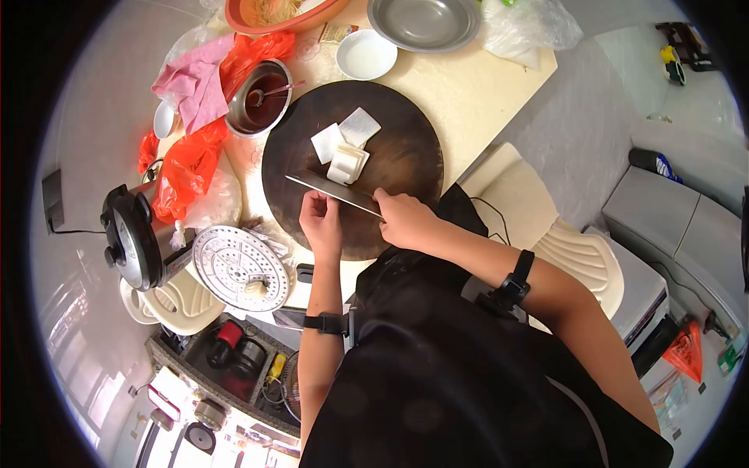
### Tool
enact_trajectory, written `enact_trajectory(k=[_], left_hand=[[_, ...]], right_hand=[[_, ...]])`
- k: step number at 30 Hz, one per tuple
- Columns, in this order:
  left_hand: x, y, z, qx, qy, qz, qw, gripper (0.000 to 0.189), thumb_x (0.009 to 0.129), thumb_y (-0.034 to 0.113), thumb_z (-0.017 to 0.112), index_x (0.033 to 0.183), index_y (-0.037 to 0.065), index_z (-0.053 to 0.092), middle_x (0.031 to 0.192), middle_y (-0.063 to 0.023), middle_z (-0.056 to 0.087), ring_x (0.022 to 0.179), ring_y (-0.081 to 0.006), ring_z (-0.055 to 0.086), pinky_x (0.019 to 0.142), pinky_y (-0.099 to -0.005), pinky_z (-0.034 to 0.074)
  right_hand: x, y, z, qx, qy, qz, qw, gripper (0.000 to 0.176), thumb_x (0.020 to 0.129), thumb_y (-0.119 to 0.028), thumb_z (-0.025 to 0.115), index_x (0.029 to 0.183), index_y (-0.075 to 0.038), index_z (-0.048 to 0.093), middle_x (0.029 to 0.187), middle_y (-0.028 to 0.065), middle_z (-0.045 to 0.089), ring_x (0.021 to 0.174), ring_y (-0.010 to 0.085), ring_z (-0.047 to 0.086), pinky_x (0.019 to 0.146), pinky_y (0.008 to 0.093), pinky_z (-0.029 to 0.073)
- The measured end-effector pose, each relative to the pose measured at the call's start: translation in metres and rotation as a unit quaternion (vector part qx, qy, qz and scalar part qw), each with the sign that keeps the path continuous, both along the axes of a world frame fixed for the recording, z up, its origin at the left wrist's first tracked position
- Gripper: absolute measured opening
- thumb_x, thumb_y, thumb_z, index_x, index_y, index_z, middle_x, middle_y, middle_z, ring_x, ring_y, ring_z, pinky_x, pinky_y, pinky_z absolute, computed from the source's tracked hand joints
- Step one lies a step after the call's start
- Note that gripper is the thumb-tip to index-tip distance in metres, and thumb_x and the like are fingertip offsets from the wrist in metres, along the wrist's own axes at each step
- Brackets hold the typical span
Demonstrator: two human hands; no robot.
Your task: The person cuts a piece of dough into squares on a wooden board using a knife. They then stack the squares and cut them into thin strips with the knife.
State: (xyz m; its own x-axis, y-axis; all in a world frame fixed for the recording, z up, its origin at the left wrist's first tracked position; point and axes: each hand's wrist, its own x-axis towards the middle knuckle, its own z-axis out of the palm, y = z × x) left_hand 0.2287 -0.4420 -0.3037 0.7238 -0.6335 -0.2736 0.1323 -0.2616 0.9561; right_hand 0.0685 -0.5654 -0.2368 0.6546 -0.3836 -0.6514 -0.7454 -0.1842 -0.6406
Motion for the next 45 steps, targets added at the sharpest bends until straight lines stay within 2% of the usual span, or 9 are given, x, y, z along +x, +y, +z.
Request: enact_trajectory(k=[11,14,15,18,26,33,36,42,45], left_hand=[[0.003,-0.006,-0.008,-0.011,-0.03,-0.014,0.999,0.006,0.102,0.004,0.068,0.1,0.004,0.062,0.087,0.0051,0.06,0.079,-0.0031,0.055,0.071,-0.0209,0.044],[0.003,-0.005,-0.005,0.02,-0.048,-0.006,0.999,0.005,0.101,0.006,0.068,0.1,0.005,0.063,0.085,0.0054,0.059,0.077,-0.0029,0.053,0.069,-0.0207,0.044],[0.004,-0.003,-0.004,0.046,-0.06,-0.019,0.997,0.006,0.104,0.008,0.066,0.103,0.003,0.062,0.092,0.0004,0.066,0.084,-0.0071,0.061,0.077,-0.0231,0.049],[0.001,-0.006,-0.007,0.04,-0.082,0.013,0.996,0.006,0.099,0.007,0.068,0.1,0.004,0.063,0.083,0.0038,0.059,0.077,-0.0051,0.055,0.071,-0.024,0.046],[0.003,-0.003,0.001,0.035,-0.062,0.069,0.995,0.015,0.103,0.013,0.067,0.114,0.002,0.064,0.093,-0.0034,0.066,0.081,-0.0111,0.061,0.078,-0.0292,0.052],[-0.006,0.001,0.015,0.085,-0.177,0.014,0.981,0.021,0.096,0.01,0.076,0.113,0.002,0.066,0.104,-0.0107,0.068,0.08,-0.0187,0.07,0.074,-0.0337,0.056],[-0.005,-0.001,0.02,0.099,-0.199,0.008,0.975,0.022,0.097,0.006,0.073,0.117,0.002,0.064,0.099,-0.0075,0.072,0.085,-0.0159,0.071,0.079,-0.0306,0.057],[0.004,0.003,0.011,0.17,-0.233,0.065,0.955,0.032,0.094,0.013,0.076,0.121,0.004,0.061,0.099,-0.0128,0.074,0.086,-0.0276,0.073,0.079,-0.0407,0.057],[0.012,0.008,-0.003,0.188,-0.205,0.053,0.959,0.038,0.092,0.019,0.08,0.124,0.004,0.064,0.098,-0.0113,0.074,0.085,-0.025,0.072,0.08,-0.0381,0.057]], right_hand=[[-0.023,-0.018,-0.026,0.041,-0.107,-0.067,0.991,0.045,0.09,-0.015,0.066,0.132,0.001,0.063,0.112,0.0285,0.075,0.106,0.0449,0.073,0.093,0.0499,0.057],[-0.028,-0.028,-0.02,0.1,-0.104,-0.113,0.983,0.046,0.091,-0.013,0.066,0.134,0.003,0.061,0.097,0.0232,0.072,0.081,0.0356,0.071,0.072,0.045,0.056],[-0.029,-0.032,-0.018,0.132,-0.102,-0.135,0.977,0.047,0.092,-0.012,0.065,0.135,0.003,0.06,0.092,0.0215,0.072,0.072,0.0325,0.07,0.065,0.0434,0.055],[-0.03,-0.04,-0.006,0.266,-0.119,-0.21,0.933,0.049,0.094,-0.007,0.061,0.141,0.003,0.053,0.073,0.0045,0.053,0.045,0.0108,0.044,0.041,0.0319,0.037],[-0.059,-0.058,0.009,0.214,-0.109,-0.222,0.945,0.047,0.092,-0.01,0.062,0.136,0.006,0.053,0.074,0.0052,0.053,0.046,0.0126,0.047,0.04,0.0321,0.04],[-0.075,-0.051,0.005,0.184,-0.085,-0.216,0.955,0.054,0.093,-0.013,0.064,0.142,0.006,0.051,0.073,0.005,0.054,0.046,0.0134,0.048,0.041,0.0322,0.041],[-0.075,-0.049,0.002,0.169,-0.082,-0.192,0.963,0.053,0.094,-0.014,0.064,0.141,0.005,0.052,0.072,0.0047,0.056,0.047,0.0137,0.05,0.042,0.0321,0.043],[-0.079,-0.047,0.007,0.147,-0.08,-0.183,0.969,0.052,0.093,-0.017,0.065,0.14,0.004,0.054,0.072,0.0046,0.057,0.048,0.0142,0.052,0.043,0.0328,0.045],[-0.079,-0.047,0.009,0.145,-0.085,-0.192,0.967,0.052,0.093,-0.017,0.065,0.14,0.005,0.054,0.072,0.005,0.057,0.049,0.0145,0.053,0.044,0.0331,0.045]])
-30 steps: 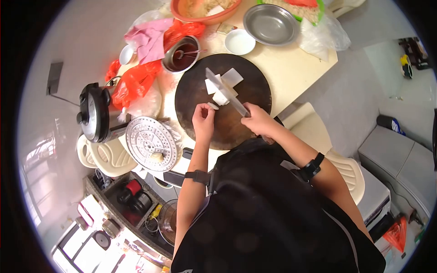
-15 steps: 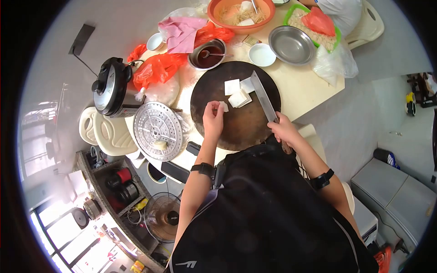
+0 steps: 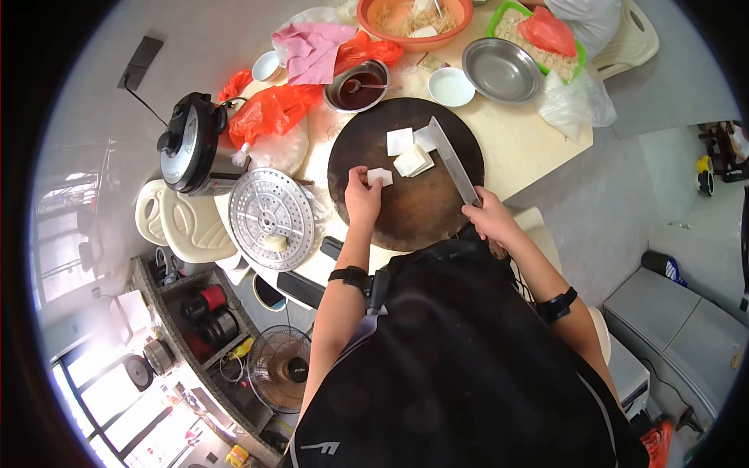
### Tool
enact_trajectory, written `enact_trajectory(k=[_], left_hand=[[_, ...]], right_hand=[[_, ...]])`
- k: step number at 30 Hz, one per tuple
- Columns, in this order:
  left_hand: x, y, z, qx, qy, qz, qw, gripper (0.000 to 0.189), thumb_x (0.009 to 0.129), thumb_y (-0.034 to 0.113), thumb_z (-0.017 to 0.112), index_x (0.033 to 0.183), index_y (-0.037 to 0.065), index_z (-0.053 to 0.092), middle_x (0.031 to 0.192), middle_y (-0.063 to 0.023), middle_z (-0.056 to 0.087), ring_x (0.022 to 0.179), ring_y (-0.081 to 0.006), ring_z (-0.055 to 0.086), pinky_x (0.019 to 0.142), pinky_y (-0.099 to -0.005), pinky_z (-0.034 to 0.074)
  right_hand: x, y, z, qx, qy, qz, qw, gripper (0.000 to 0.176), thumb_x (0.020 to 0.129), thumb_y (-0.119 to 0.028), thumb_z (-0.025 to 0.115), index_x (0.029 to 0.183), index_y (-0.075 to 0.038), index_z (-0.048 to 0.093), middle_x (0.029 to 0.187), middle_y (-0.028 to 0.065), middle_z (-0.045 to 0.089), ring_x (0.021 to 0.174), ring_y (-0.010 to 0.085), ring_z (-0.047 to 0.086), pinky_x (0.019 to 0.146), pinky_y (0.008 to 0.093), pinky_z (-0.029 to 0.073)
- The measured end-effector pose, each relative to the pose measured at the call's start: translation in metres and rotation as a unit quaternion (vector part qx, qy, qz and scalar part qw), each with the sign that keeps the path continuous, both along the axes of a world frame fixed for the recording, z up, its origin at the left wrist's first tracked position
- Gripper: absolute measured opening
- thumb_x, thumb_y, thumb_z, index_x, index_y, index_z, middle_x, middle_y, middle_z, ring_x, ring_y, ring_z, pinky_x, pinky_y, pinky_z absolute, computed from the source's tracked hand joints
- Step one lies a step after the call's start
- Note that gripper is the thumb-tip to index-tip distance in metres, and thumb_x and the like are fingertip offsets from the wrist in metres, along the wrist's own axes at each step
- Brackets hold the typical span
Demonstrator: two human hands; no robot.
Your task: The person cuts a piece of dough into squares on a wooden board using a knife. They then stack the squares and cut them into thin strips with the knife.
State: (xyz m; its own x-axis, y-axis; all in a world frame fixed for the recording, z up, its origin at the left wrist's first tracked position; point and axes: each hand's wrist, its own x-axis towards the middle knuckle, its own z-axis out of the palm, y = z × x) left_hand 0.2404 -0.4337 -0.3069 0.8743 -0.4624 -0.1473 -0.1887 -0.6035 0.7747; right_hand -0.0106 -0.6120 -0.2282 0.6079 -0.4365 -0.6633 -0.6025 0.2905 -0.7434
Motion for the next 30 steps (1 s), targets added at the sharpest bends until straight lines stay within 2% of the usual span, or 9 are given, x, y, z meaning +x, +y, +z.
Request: enact_trajectory(k=[5,6,7,10,17,21,22,25,30], left_hand=[[0.006,0.0,-0.015,0.016,-0.034,-0.034,0.999,0.028,0.091,0.018,0.079,0.114,0.003,0.072,0.099,-0.014,0.075,0.087,-0.0286,0.073,0.082,-0.0389,0.057],[0.006,0.0,-0.016,0.013,-0.052,-0.035,0.998,0.026,0.091,0.017,0.079,0.111,0.003,0.073,0.1,-0.0146,0.075,0.087,-0.0294,0.073,0.083,-0.0392,0.057],[0.005,0.0,-0.018,0.01,-0.07,-0.035,0.997,0.023,0.091,0.016,0.079,0.109,0.002,0.074,0.101,-0.0152,0.075,0.088,-0.0302,0.073,0.083,-0.0395,0.057],[0.001,-0.001,0.02,0.016,-0.092,-0.057,0.994,0.021,0.093,0.017,0.074,0.11,0.005,0.074,0.103,-0.0157,0.073,0.09,-0.0359,0.072,0.084,-0.0445,0.057],[-0.005,0.0,0.055,0.027,-0.073,-0.067,0.995,0.018,0.096,0.021,0.074,0.103,0.005,0.074,0.097,-0.0131,0.073,0.087,-0.0321,0.072,0.081,-0.0436,0.057],[-0.01,-0.001,0.066,0.068,-0.064,-0.054,0.994,0.018,0.091,0.02,0.077,0.098,0.004,0.074,0.091,-0.0146,0.076,0.082,-0.0316,0.074,0.078,-0.0431,0.057],[-0.009,0.0,0.056,0.077,-0.048,-0.05,0.995,0.021,0.093,0.023,0.078,0.098,0.003,0.073,0.087,-0.0121,0.076,0.076,-0.0264,0.074,0.073,-0.0385,0.058],[-0.011,-0.001,0.04,-0.004,0.178,0.001,0.984,0.023,0.097,0.024,0.078,0.1,0.001,0.072,0.087,-0.0081,0.075,0.075,-0.0183,0.075,0.07,-0.0317,0.058],[-0.012,0.005,0.027,-0.094,0.172,-0.051,0.979,0.018,0.099,0.017,0.074,0.102,-0.001,0.073,0.084,-0.0077,0.076,0.073,-0.0139,0.074,0.07,-0.0302,0.058]], right_hand=[[-0.001,-0.002,-0.001,-0.004,0.006,-0.002,1.0,0.052,0.094,-0.016,0.065,0.14,0.005,0.054,0.073,0.0054,0.058,0.049,0.0147,0.053,0.044,0.0332,0.046],[0.001,-0.002,0.002,0.003,0.006,0.002,1.0,0.061,0.097,-0.013,0.066,0.15,0.01,0.044,0.072,0.0029,0.053,0.047,0.0109,0.047,0.041,0.0295,0.041],[0.002,-0.002,0.004,0.0,0.007,0.007,1.0,0.06,0.097,-0.013,0.066,0.149,0.01,0.044,0.072,0.0029,0.053,0.047,0.011,0.048,0.041,0.0296,0.041],[0.003,0.002,0.008,0.004,0.006,0.003,1.0,0.051,0.098,-0.013,0.065,0.142,0.007,0.049,0.071,0.0023,0.052,0.047,0.0105,0.047,0.041,0.0296,0.04],[0.029,0.02,0.016,0.07,-0.016,0.049,0.996,0.052,0.095,-0.015,0.065,0.141,0.005,0.053,0.075,0.0051,0.056,0.049,0.0124,0.051,0.042,0.0316,0.042],[0.055,0.033,0.027,0.046,-0.015,0.095,0.994,0.044,0.094,-0.015,0.065,0.132,0.005,0.057,0.076,0.006,0.058,0.049,0.0134,0.052,0.043,0.0325,0.043],[0.06,0.034,0.019,0.043,-0.005,0.105,0.994,0.043,0.094,-0.016,0.065,0.131,0.005,0.057,0.075,0.0064,0.058,0.049,0.014,0.053,0.043,0.0329,0.044],[0.079,0.042,-0.008,0.021,0.015,0.124,0.992,0.042,0.093,-0.016,0.064,0.129,0.005,0.058,0.074,0.0077,0.06,0.05,0.0163,0.055,0.044,0.0343,0.046],[0.1,0.048,-0.02,0.023,0.013,0.147,0.989,0.044,0.093,-0.018,0.065,0.13,0.005,0.058,0.075,0.0091,0.062,0.05,0.0191,0.059,0.045,0.0361,0.049]])
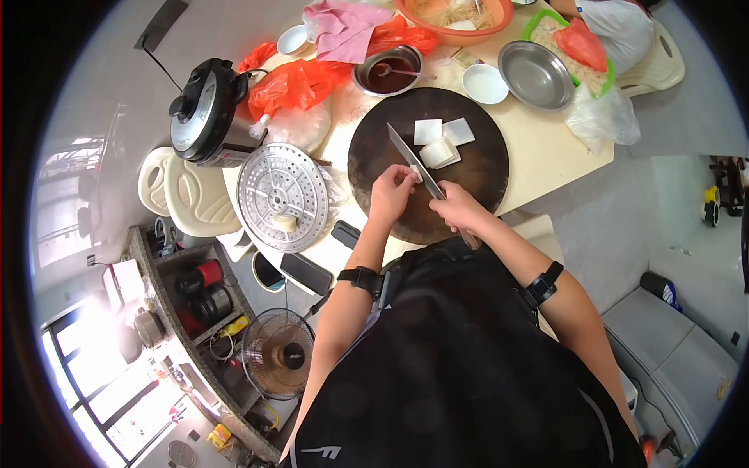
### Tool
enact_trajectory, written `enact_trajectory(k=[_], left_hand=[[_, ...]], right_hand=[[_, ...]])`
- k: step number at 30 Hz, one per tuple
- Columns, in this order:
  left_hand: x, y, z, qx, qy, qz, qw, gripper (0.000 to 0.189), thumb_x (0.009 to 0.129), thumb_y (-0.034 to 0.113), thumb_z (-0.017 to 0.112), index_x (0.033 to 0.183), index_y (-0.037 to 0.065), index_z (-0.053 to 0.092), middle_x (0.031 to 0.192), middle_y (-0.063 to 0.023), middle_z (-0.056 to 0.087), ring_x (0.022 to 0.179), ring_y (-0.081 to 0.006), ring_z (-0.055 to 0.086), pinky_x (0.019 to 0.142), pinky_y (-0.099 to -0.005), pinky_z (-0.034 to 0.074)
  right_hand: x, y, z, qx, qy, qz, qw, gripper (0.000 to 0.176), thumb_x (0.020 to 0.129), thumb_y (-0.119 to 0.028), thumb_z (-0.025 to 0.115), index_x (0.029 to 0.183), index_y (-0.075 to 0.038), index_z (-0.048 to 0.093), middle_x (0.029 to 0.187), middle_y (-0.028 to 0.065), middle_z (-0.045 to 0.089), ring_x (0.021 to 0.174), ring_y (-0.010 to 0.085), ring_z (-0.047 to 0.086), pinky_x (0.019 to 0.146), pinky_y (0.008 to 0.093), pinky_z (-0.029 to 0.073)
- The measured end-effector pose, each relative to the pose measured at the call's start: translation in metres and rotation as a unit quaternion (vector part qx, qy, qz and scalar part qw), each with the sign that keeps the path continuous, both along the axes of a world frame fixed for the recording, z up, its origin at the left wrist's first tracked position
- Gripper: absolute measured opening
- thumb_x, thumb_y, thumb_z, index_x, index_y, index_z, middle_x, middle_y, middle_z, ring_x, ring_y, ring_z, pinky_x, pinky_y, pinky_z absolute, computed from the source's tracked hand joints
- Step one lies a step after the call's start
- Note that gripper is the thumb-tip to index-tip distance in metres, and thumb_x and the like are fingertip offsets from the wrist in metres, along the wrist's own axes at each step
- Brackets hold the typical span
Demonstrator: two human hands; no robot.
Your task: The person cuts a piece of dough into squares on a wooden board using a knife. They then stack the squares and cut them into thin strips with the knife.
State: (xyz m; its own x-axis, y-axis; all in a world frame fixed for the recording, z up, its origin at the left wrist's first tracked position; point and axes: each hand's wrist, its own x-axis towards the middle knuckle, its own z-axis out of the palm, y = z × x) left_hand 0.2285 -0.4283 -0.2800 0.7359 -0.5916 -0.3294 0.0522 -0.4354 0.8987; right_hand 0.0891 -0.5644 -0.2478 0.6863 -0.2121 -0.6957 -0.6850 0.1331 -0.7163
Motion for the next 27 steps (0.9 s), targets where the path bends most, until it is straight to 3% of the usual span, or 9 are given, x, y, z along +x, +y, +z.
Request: enact_trajectory(k=[13,20,27], left_hand=[[0.012,0.005,0.0,0.06,0.034,0.012,0.998,0.023,0.094,0.021,0.075,0.096,-0.001,0.079,0.08,-0.0099,0.079,0.075,-0.0154,0.078,0.073,-0.0302,0.059],[0.012,0.003,-0.012,0.085,0.12,0.022,0.989,0.021,0.09,0.02,0.076,0.093,-0.001,0.077,0.077,-0.0063,0.076,0.069,-0.0133,0.073,0.066,-0.0291,0.058],[0.005,0.005,-0.008,0.046,0.141,0.032,0.988,0.018,0.09,0.017,0.077,0.093,-0.001,0.074,0.082,-0.0061,0.074,0.07,-0.0134,0.072,0.066,-0.0281,0.06]], right_hand=[[0.005,0.004,-0.003,-0.019,0.018,0.037,0.999,0.049,0.092,-0.018,0.066,0.135,0.004,0.056,0.082,0.0123,0.066,0.051,0.0213,0.06,0.047,0.0376,0.05],[0.007,0.008,0.0,-0.034,0.019,0.036,0.999,0.051,0.092,-0.018,0.066,0.136,0.004,0.055,0.084,0.0135,0.068,0.052,0.0225,0.063,0.047,0.0387,0.051],[0.005,0.01,0.001,-0.035,0.023,0.042,0.998,0.051,0.091,-0.018,0.067,0.137,0.004,0.055,0.083,0.0139,0.068,0.052,0.023,0.063,0.048,0.0384,0.053]])
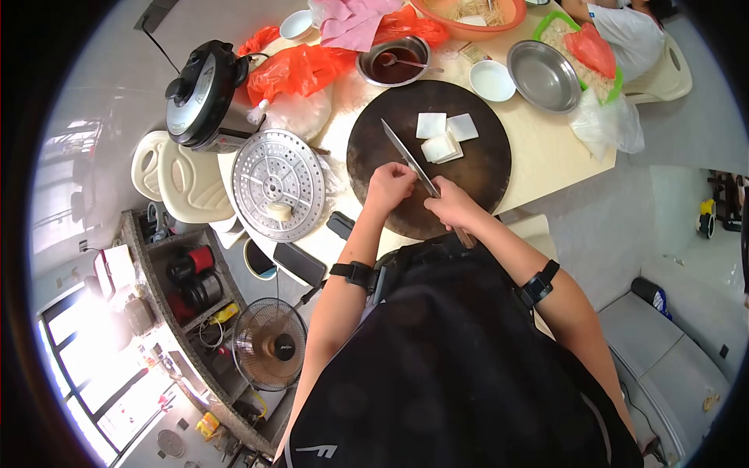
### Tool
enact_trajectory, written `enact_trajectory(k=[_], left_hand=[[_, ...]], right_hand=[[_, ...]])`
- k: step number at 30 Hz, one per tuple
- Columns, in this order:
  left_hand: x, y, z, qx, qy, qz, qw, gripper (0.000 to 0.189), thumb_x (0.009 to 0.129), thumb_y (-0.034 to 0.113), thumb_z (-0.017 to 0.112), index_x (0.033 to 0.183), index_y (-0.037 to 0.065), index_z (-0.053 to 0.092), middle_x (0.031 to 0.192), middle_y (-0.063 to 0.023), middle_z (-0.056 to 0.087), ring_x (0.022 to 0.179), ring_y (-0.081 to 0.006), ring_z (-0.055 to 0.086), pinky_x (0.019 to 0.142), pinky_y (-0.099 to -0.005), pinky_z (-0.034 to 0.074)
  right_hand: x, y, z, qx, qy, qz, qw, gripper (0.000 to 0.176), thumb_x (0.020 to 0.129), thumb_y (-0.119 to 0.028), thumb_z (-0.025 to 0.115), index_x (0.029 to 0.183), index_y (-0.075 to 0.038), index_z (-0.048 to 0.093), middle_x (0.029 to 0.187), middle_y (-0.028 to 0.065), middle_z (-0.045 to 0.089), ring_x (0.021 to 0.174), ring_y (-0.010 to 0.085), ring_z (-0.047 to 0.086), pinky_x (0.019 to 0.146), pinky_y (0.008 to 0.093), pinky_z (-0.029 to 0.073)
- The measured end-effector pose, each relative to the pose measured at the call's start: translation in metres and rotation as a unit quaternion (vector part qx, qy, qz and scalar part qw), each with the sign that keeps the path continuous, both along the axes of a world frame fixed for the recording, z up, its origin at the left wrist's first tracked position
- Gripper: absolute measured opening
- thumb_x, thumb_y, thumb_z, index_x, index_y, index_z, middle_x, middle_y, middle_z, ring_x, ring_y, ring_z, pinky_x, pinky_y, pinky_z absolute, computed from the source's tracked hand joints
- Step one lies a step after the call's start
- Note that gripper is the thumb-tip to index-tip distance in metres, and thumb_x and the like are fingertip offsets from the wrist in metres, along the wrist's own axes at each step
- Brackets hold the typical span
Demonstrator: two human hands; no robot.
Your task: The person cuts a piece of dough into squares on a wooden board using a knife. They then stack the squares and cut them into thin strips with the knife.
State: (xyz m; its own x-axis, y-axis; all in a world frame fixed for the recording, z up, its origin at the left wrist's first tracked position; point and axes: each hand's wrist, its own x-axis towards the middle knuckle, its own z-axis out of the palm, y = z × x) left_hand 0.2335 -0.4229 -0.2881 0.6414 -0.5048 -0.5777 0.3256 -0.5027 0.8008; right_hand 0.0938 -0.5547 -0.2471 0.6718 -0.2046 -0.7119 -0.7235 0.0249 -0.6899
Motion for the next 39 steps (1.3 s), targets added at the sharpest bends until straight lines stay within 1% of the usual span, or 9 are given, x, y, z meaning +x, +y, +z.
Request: enact_trajectory(k=[2,5,13,18,21,25,31,35,39], left_hand=[[0.001,-0.002,0.002,-0.004,0.016,0.011,1.0,0.018,0.091,0.017,0.076,0.093,-0.001,0.074,0.084,-0.0067,0.074,0.072,-0.0142,0.073,0.067,-0.0283,0.061],[0.005,-0.004,0.005,0.014,0.028,0.013,0.999,0.02,0.098,0.02,0.072,0.102,0.0,0.073,0.094,-0.0064,0.075,0.081,-0.0183,0.077,0.072,-0.0294,0.063],[0.013,-0.005,0.013,0.008,0.06,-0.014,0.998,0.021,0.103,0.023,0.067,0.097,0.003,0.071,0.096,-0.0087,0.076,0.081,-0.0194,0.077,0.071,-0.0307,0.063],[0.007,0.0,-0.008,-0.055,0.033,-0.006,0.998,0.022,0.105,0.022,0.064,0.096,0.002,0.064,0.087,-0.0075,0.073,0.078,-0.0172,0.076,0.071,-0.029,0.062],[0.003,0.001,-0.015,-0.104,0.009,-0.001,0.995,0.019,0.106,0.017,0.062,0.095,0.002,0.061,0.085,-0.0058,0.07,0.076,-0.0159,0.074,0.071,-0.0284,0.061],[-0.002,0.001,-0.021,-0.125,-0.006,0.006,0.992,0.017,0.107,0.015,0.061,0.095,0.002,0.059,0.086,-0.0046,0.069,0.075,-0.0137,0.071,0.073,-0.0285,0.061],[0.002,0.012,-0.038,-0.119,-0.059,-0.008,0.991,0.013,0.107,0.014,0.061,0.104,0.002,0.063,0.091,-0.0034,0.07,0.08,-0.0111,0.068,0.074,-0.0285,0.059],[0.006,0.014,-0.047,-0.135,-0.125,-0.05,0.982,0.011,0.103,0.007,0.061,0.111,0.002,0.067,0.097,-0.0022,0.071,0.088,-0.0102,0.066,0.077,-0.0261,0.054],[0.001,0.011,-0.038,-0.142,-0.121,-0.039,0.982,0.013,0.104,0.01,0.064,0.112,0.001,0.069,0.098,-0.0021,0.072,0.087,-0.0106,0.066,0.078,-0.0281,0.053]], right_hand=[[0.002,-0.002,0.0,0.0,0.0,0.004,1.0,0.052,0.092,-0.019,0.067,0.137,0.004,0.055,0.084,0.0142,0.068,0.052,0.0232,0.064,0.049,0.0385,0.053],[0.003,-0.001,0.005,-0.015,-0.002,0.008,1.0,0.053,0.092,-0.02,0.066,0.138,0.004,0.055,0.085,0.0147,0.069,0.052,0.0235,0.064,0.049,0.0388,0.053],[-0.007,-0.001,0.022,0.002,-0.017,0.002,1.0,0.053,0.092,-0.02,0.066,0.138,0.005,0.055,0.086,0.0166,0.071,0.055,0.0244,0.066,0.051,0.0393,0.055],[-0.012,0.001,0.049,-0.049,-0.007,0.02,0.999,0.053,0.093,-0.019,0.066,0.139,0.004,0.055,0.084,0.0196,0.072,0.056,0.0251,0.068,0.056,0.0397,0.056],[-0.018,0.002,0.064,-0.057,0.014,0.038,0.998,0.047,0.092,-0.019,0.066,0.132,0.004,0.056,0.089,0.0232,0.074,0.074,0.0351,0.074,0.07,0.0457,0.058],[-0.033,0.005,0.063,-0.1,-0.022,0.034,0.994,0.04,0.092,-0.018,0.067,0.122,0.005,0.056,0.096,0.0264,0.074,0.095,0.0446,0.073,0.085,0.0506,0.057],[-0.05,0.015,0.066,-0.122,-0.062,0.027,0.99,0.038,0.091,-0.016,0.068,0.118,0.006,0.056,0.099,0.0303,0.074,0.099,0.0485,0.072,0.089,0.0528,0.057],[-0.061,0.02,0.068,-0.146,-0.1,0.032,0.984,0.039,0.09,-0.015,0.068,0.116,0.009,0.054,0.097,0.0347,0.073,0.098,0.0513,0.072,0.091,0.056,0.057],[-0.068,0.016,0.075,-0.124,-0.075,0.043,0.989,0.038,0.09,-0.015,0.069,0.115,0.009,0.054,0.097,0.0339,0.073,0.097,0.0512,0.072,0.089,0.0562,0.057]])
